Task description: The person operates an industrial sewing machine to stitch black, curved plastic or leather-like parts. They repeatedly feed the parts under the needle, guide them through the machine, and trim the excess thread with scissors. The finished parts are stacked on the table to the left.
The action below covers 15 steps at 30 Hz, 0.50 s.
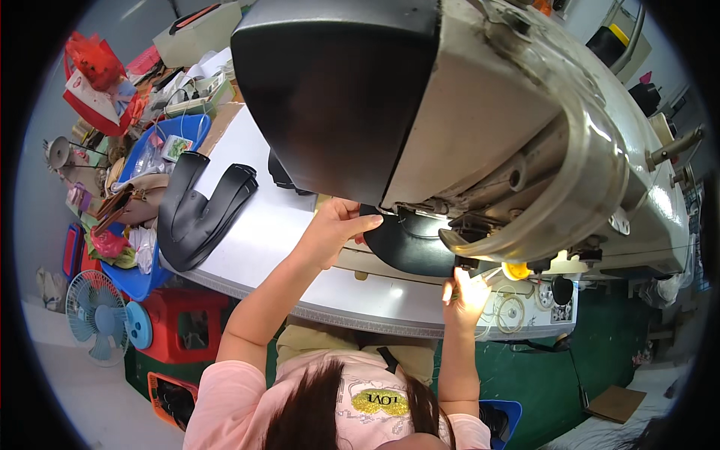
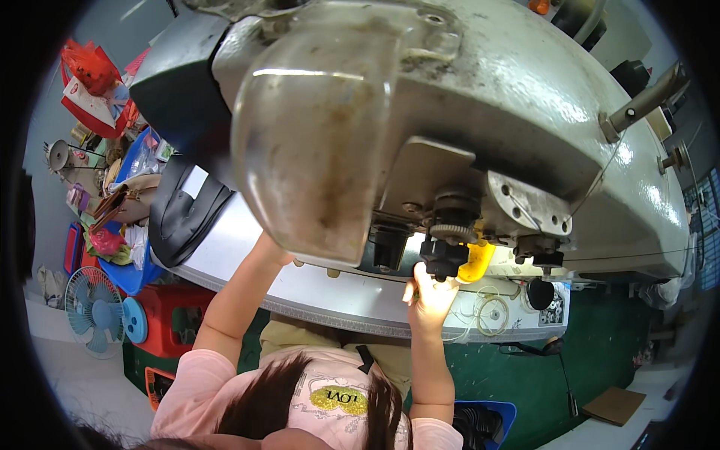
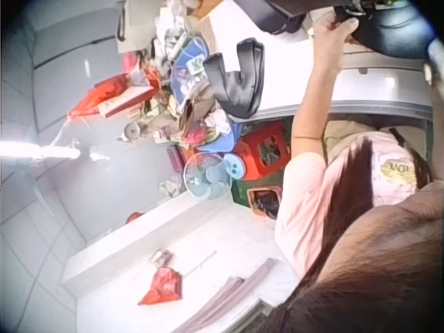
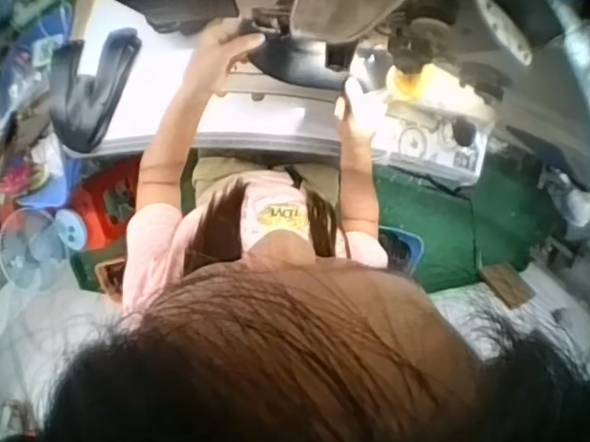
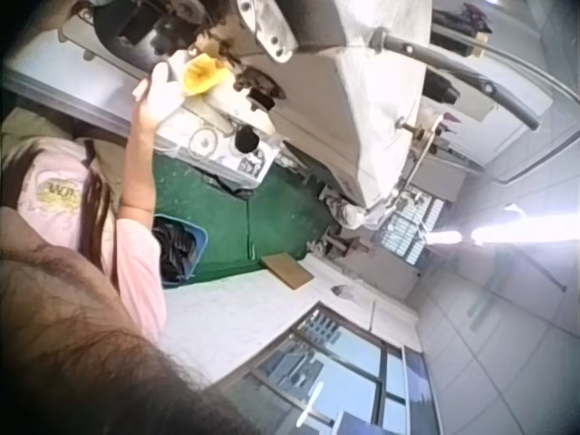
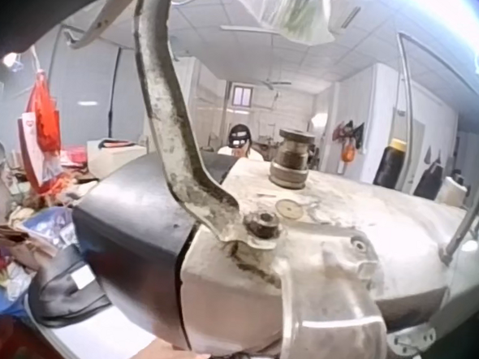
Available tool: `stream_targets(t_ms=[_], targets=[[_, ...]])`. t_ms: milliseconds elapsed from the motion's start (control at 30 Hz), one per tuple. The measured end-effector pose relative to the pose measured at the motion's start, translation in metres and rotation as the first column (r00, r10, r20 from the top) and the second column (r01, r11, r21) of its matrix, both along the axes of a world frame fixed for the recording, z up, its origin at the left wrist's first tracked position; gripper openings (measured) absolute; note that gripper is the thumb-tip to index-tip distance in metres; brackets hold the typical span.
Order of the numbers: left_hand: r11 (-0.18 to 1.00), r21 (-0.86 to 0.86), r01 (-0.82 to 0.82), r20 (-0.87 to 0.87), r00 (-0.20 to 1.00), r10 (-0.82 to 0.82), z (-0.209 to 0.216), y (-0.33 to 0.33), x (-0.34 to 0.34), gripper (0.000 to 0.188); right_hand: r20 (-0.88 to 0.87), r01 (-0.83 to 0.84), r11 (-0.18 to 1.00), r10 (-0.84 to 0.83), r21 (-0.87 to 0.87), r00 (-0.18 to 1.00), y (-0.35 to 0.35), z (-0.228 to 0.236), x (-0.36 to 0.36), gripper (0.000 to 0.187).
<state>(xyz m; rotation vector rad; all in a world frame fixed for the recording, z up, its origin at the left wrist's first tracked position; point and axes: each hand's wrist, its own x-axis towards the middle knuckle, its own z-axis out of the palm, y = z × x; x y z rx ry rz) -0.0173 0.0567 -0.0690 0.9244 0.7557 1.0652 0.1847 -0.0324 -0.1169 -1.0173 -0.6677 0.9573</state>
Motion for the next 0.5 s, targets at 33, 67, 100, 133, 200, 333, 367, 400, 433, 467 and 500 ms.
stream_targets(t_ms=[33,67,100,133,200,333,367,400,433,467,500], targets=[[1.0,-0.016,-0.005,-0.006,1.0,0.005,0.003,0.001,0.0,0.01,0.013,0.015,1.0,-0.015,-0.013,1.0,-0.002,0.0,-0.003,0.012],[1.0,-0.025,-0.017,-0.026,1.0,0.016,0.005,0.001,-0.001,0.011,0.027,0.029,0.999,-0.029,-0.026,0.999,-0.005,0.0,-0.006,0.011],[0.999,-0.034,-0.028,-0.047,0.999,0.026,0.007,0.001,-0.002,0.012,0.04,0.045,0.998,-0.043,-0.038,0.998,-0.008,0.0,-0.01,0.01],[0.997,-0.055,-0.056,0.044,0.997,0.058,0.001,0.003,-0.003,0.014,0.053,0.06,0.997,-0.057,-0.05,0.997,-0.011,0.001,-0.016,0.009],[0.989,-0.076,-0.124,0.16,0.978,0.135,-0.013,0.004,0.0,0.018,0.063,0.019,1.0,-0.019,-0.006,0.998,-0.019,0.007,-0.03,0.024],[0.978,0.074,-0.197,-0.012,0.98,0.198,-0.019,-0.033,0.026,0.024,0.02,0.053,0.997,-0.054,0.06,0.998,-0.021,-0.008,-0.041,0.029],[0.984,0.12,-0.13,-0.08,0.987,0.14,-0.02,-0.04,0.032,0.019,0.016,0.052,0.997,-0.053,0.063,0.998,-0.021,-0.01,-0.041,0.029],[0.985,0.164,-0.061,-0.149,0.985,0.086,-0.022,-0.046,0.038,0.015,0.014,0.063,0.996,-0.064,0.061,0.998,-0.022,-0.009,-0.043,0.029],[0.984,0.176,-0.038,-0.156,0.986,0.066,-0.031,-0.048,0.047,0.009,0.015,0.071,0.996,-0.072,0.058,0.997,-0.022,-0.007,-0.045,0.029],[0.982,0.187,-0.016,-0.163,0.985,0.047,-0.036,-0.049,0.053,0.012,0.015,0.079,0.995,-0.08,0.055,0.997,-0.022,-0.006,-0.047,0.029],[0.991,0.127,-0.04,-0.065,0.997,0.048,-0.034,-0.05,0.058,0.013,0.029,0.048,0.998,-0.049,0.05,0.998,-0.023,-0.006,-0.048,0.028]])
